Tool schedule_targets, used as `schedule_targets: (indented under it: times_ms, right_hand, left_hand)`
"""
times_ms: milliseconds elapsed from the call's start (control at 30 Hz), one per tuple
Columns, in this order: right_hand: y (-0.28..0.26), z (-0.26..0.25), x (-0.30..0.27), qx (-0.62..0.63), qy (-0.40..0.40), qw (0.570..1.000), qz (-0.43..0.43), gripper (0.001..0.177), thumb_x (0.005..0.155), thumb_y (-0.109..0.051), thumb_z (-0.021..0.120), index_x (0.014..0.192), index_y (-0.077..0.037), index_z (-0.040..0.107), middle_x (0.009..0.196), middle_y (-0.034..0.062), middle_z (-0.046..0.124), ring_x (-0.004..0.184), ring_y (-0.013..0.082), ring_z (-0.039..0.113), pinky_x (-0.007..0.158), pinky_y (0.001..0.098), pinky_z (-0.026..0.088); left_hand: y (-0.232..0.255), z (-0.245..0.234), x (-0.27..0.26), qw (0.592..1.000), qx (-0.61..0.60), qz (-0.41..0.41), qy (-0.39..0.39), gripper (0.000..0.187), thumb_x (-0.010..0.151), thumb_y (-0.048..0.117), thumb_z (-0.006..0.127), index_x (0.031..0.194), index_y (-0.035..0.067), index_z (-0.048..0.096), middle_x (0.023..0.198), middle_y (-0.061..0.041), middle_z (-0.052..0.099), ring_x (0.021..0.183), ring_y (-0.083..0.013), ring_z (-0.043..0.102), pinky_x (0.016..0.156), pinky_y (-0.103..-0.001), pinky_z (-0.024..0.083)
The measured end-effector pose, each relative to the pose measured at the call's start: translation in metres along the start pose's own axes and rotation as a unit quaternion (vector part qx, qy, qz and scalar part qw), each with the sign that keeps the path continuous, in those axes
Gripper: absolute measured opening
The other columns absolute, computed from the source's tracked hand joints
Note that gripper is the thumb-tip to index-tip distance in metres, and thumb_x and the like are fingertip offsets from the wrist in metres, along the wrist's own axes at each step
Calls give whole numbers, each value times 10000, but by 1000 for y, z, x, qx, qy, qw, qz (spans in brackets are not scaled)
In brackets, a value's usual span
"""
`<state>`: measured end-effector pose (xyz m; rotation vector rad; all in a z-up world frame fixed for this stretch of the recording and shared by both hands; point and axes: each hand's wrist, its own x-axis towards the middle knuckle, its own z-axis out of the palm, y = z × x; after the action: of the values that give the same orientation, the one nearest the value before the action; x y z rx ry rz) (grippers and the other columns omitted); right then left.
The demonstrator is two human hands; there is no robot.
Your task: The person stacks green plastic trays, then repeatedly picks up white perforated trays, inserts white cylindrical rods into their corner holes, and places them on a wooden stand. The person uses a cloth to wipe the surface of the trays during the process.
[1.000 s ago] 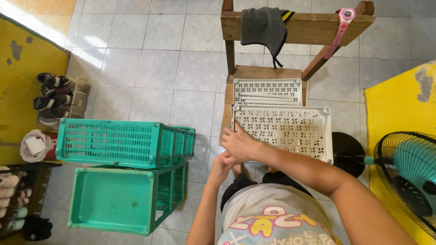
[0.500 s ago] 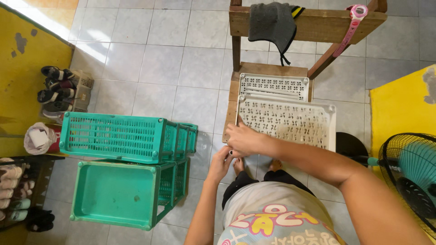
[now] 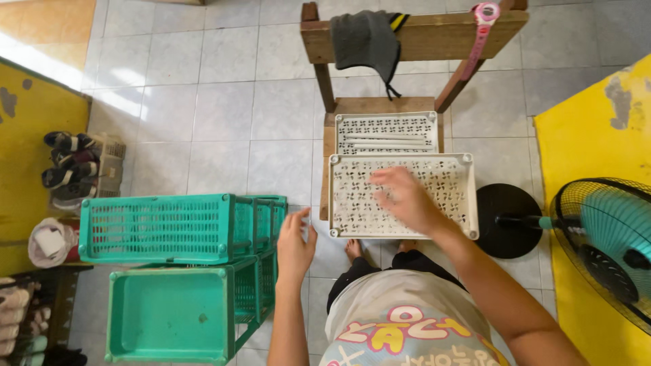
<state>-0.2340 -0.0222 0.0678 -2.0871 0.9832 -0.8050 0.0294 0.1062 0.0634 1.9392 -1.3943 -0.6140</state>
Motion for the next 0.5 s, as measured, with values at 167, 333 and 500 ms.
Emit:
schedule_targets:
  times_ms: [167,333,500]
  right_hand:
    - [103,-69,-54,77,313,918,233,219,1126,-180,550,1229,-12,646,1107,116,739,1014,186,715,888,309,560]
    - [197,-72,-67,196,210,936,203,306,986,-27,558,1283,1,626,1155,111,708,1051,153,689,892,287,562]
    - [244,-57,-71,71,105,971,202,244,1024,-28,564,1247,2,657,1051,148,732,932,173,691,819,317,554]
  left_hand:
    - [87,47,43,977,-53,201,36,270,896,52,693,1166,53,677,1202,-137,672,1147,-342,626,986,-416,510]
    - [155,170,94,945,4,323,-59,351,885,265,716,1165,55,690,1243,-162,660,1178,-355,600,1037,-455,475]
    - [168,269,124,904,205,331,-176,648,883,625,601,1162,43,660,1093,-153,702,1047,-339,678,981,-520,482]
